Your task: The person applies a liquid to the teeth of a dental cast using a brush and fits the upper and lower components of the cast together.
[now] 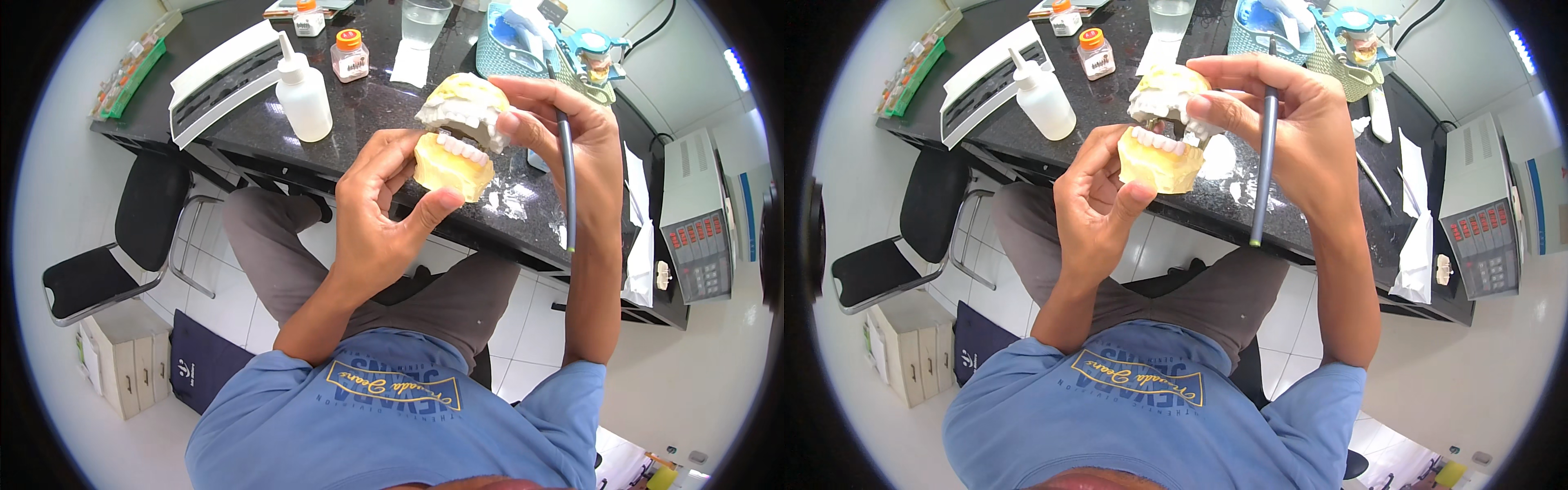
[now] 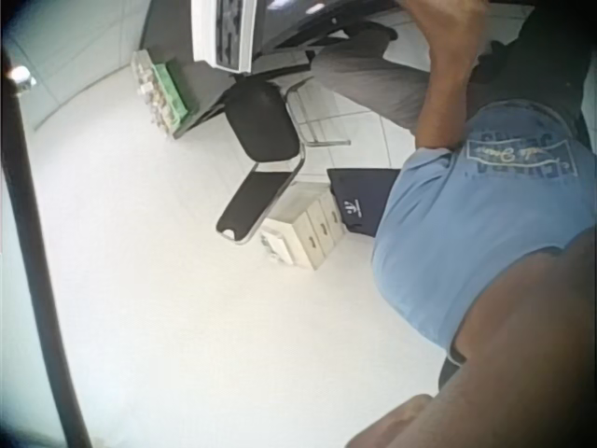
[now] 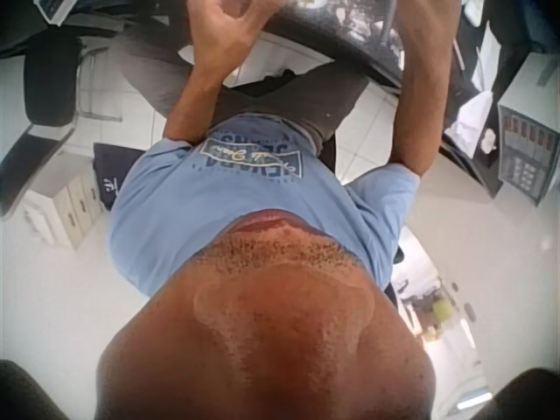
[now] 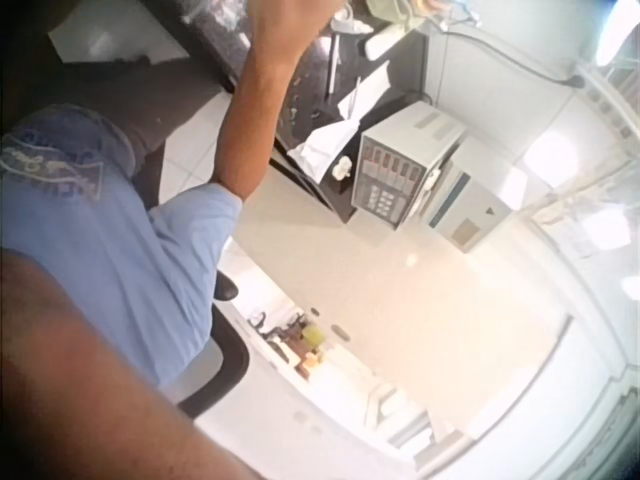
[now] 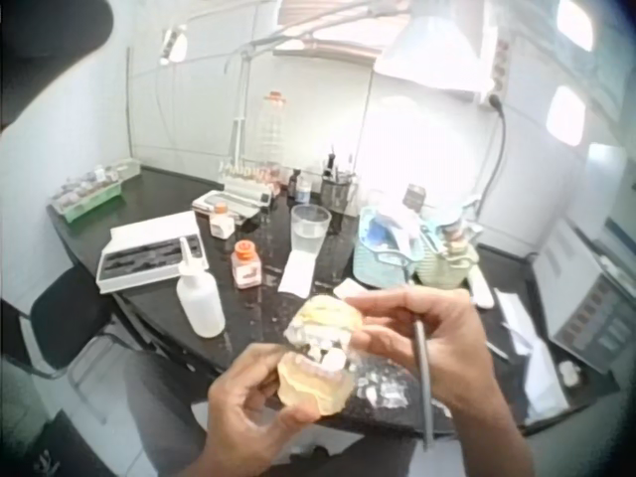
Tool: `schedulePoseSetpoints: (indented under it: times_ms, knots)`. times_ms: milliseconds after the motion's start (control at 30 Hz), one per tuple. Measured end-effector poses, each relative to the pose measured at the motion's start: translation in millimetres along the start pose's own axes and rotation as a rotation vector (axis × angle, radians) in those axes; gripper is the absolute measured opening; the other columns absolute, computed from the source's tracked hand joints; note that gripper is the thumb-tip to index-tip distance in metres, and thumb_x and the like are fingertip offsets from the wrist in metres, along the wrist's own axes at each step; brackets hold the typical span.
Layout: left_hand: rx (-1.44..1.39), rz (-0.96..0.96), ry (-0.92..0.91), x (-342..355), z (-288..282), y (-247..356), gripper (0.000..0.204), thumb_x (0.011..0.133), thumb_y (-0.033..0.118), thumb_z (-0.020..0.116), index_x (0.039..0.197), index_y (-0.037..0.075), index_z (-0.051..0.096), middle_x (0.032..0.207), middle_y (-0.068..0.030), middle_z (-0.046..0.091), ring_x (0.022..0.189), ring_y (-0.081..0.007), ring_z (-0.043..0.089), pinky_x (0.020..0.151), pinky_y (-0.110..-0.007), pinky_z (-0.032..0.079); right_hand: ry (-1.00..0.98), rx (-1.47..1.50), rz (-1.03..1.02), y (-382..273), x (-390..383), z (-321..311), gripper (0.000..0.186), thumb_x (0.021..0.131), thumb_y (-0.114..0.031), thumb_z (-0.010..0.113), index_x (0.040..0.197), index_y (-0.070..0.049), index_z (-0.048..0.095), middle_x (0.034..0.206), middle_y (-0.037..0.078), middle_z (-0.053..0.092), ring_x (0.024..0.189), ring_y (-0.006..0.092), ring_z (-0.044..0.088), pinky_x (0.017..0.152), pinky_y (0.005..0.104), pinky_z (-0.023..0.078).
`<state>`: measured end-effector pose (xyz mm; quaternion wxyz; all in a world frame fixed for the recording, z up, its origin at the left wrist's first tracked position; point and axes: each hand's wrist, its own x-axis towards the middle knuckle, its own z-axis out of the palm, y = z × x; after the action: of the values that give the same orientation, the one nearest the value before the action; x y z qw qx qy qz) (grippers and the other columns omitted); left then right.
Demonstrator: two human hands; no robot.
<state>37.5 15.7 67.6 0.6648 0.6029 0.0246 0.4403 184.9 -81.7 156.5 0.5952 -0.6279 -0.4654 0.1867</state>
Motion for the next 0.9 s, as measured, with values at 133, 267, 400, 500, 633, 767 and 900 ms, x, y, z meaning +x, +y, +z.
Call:
schedulePoseSetpoints:
  times_ms: [133, 267, 400, 500, 633, 767, 900]
  knots:
    - [0.007, 0.016, 0.005, -0.1, 0.9, 3.5, 0.053, 0.082, 0.023, 0.078, 0.116, -0.013, 0.057, 0.113, -0.0130, 0.054, 0.106, -0.0186, 0.058, 0.095, -0.031, 0.047, 0.038, -0.070, -0.057, -2.9, -3.4, 0.5, 0.029, 0.080, -0.008, 0.077, 0.106, 0.003, 0.069, 0.091, 0.012, 0.072, 0.085, 0.0128, 0.069, 0.074, 0.0226, 0.055]
    - [-0.001, 0.021, -0.008, -0.9, 0.8, 5.2, 0.055, 0.082, 0.024, 0.078, 0.117, -0.012, 0.057, 0.112, -0.0128, 0.054, 0.105, -0.0181, 0.058, 0.094, -0.031, 0.047, 0.052, -0.081, -0.041, -9.9, -7.8, 3.5, 0.028, 0.080, -0.008, 0.077, 0.104, 0.003, 0.069, 0.091, 0.012, 0.072, 0.085, 0.0137, 0.069, 0.074, 0.0231, 0.056]
    - [0.002, 0.030, -0.001, -1.9, 0.0, 6.1, 0.056, 0.081, 0.025, 0.078, 0.117, -0.012, 0.056, 0.112, -0.0130, 0.054, 0.105, -0.0180, 0.058, 0.094, -0.030, 0.047, 0.053, -0.097, -0.085, -9.9, -8.3, 5.1, 0.029, 0.078, -0.010, 0.079, 0.103, 0.002, 0.070, 0.090, 0.012, 0.072, 0.085, 0.0142, 0.070, 0.074, 0.0239, 0.056]
    - [0.003, 0.031, -0.002, -1.9, -0.7, 5.8, 0.057, 0.081, 0.025, 0.079, 0.118, -0.012, 0.056, 0.112, -0.0131, 0.054, 0.105, -0.0180, 0.058, 0.094, -0.030, 0.046, 0.055, -0.140, -0.107, -10.4, -8.5, 4.6, 0.028, 0.078, -0.011, 0.079, 0.103, 0.001, 0.071, 0.090, 0.011, 0.072, 0.085, 0.0144, 0.070, 0.075, 0.0246, 0.057]
    - [0.003, 0.035, 0.000, -1.4, 0.0, 7.7, 0.056, 0.081, 0.025, 0.079, 0.117, -0.012, 0.056, 0.112, -0.0128, 0.054, 0.105, -0.0179, 0.058, 0.094, -0.030, 0.046, 0.057, -0.191, -0.109, -12.8, -10.2, 3.9, 0.027, 0.078, -0.012, 0.079, 0.101, -0.001, 0.072, 0.089, 0.009, 0.072, 0.085, 0.0149, 0.070, 0.076, 0.0253, 0.056]
    - [-0.006, 0.038, -0.003, -1.6, -0.1, 9.0, 0.054, 0.080, 0.023, 0.079, 0.116, -0.011, 0.057, 0.111, -0.0125, 0.054, 0.105, -0.0177, 0.058, 0.094, -0.030, 0.046, 0.064, -0.192, -0.114, -15.3, -11.9, 5.4, 0.028, 0.078, -0.012, 0.080, 0.102, 0.000, 0.071, 0.089, 0.010, 0.072, 0.086, 0.0155, 0.070, 0.077, 0.0253, 0.056]
    - [0.014, 0.052, -0.007, -1.5, -1.2, 7.9, 0.053, 0.078, 0.022, 0.081, 0.115, -0.009, 0.058, 0.110, -0.0117, 0.056, 0.103, -0.0167, 0.058, 0.092, -0.029, 0.047, 0.049, -0.174, -0.120, -16.4, -12.6, 3.7, 0.029, 0.078, -0.010, 0.079, 0.103, 0.001, 0.070, 0.091, 0.011, 0.072, 0.087, 0.0167, 0.070, 0.078, 0.0255, 0.056]
